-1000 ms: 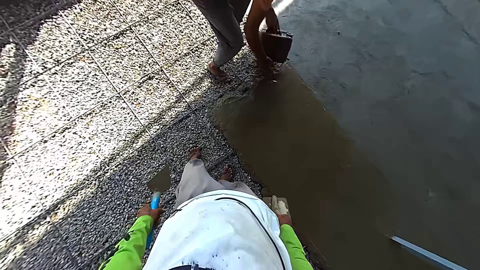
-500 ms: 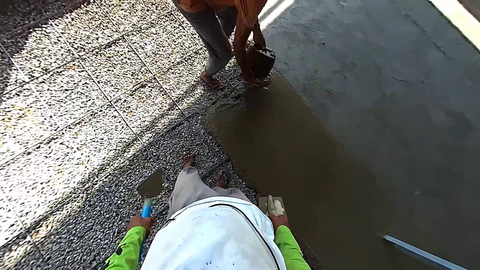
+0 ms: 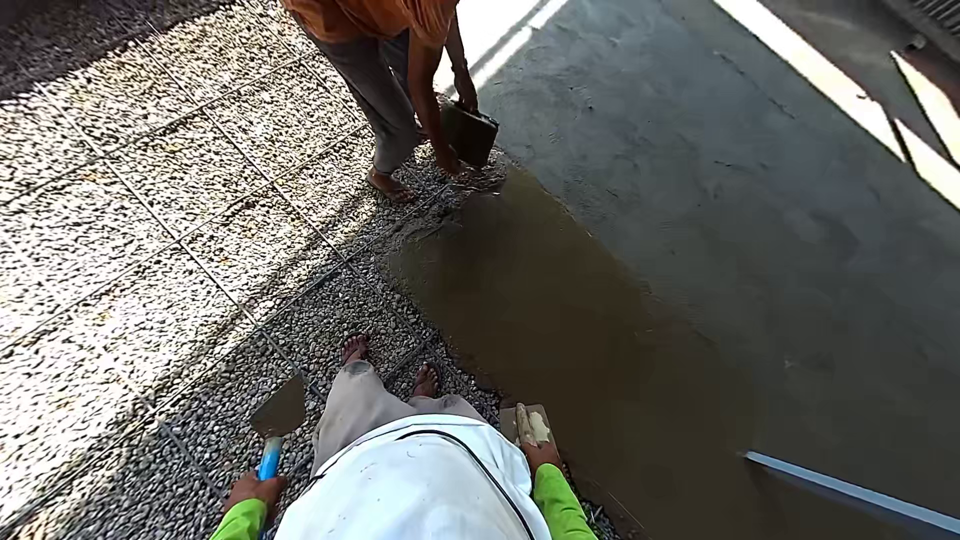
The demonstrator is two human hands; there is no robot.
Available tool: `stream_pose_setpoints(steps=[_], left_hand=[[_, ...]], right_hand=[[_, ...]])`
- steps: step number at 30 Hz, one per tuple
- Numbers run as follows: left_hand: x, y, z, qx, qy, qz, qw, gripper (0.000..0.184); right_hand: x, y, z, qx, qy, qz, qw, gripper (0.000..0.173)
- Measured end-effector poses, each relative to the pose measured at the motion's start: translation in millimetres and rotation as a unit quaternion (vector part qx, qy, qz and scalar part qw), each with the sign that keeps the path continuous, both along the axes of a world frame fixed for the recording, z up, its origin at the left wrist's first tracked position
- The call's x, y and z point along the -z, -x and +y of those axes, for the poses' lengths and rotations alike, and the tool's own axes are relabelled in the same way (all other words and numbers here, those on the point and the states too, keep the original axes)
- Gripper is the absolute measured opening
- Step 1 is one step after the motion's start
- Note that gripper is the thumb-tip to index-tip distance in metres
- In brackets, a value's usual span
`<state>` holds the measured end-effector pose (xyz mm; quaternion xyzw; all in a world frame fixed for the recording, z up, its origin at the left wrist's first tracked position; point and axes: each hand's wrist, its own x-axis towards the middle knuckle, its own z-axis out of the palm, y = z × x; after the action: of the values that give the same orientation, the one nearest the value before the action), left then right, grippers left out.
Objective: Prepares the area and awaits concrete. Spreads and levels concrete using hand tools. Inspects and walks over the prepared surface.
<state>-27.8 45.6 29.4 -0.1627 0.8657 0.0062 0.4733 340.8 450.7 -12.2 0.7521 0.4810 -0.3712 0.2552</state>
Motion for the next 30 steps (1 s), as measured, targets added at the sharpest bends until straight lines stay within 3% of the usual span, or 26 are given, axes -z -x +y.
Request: stream_pose_setpoints(steps=[7, 14, 30], left_hand=[[-6, -6, -6, -0.021, -0.008, 0.001, 1.000, 0.046], [-13, -3, -3, -0.041, -0.002, 0.006, 0.999, 0.046], [-20, -17, -4, -0.094, 0.005, -0.017, 0.995, 0.047]], right_hand=[[-10, 3, -8, -0.035, 0.018, -0.008, 0.999, 0.049], [8, 2, 0, -0.094, 0.023, -0.017, 0.995, 0.052], [6, 21, 16, -0.099, 0.007, -0.007, 0.995, 0.050]])
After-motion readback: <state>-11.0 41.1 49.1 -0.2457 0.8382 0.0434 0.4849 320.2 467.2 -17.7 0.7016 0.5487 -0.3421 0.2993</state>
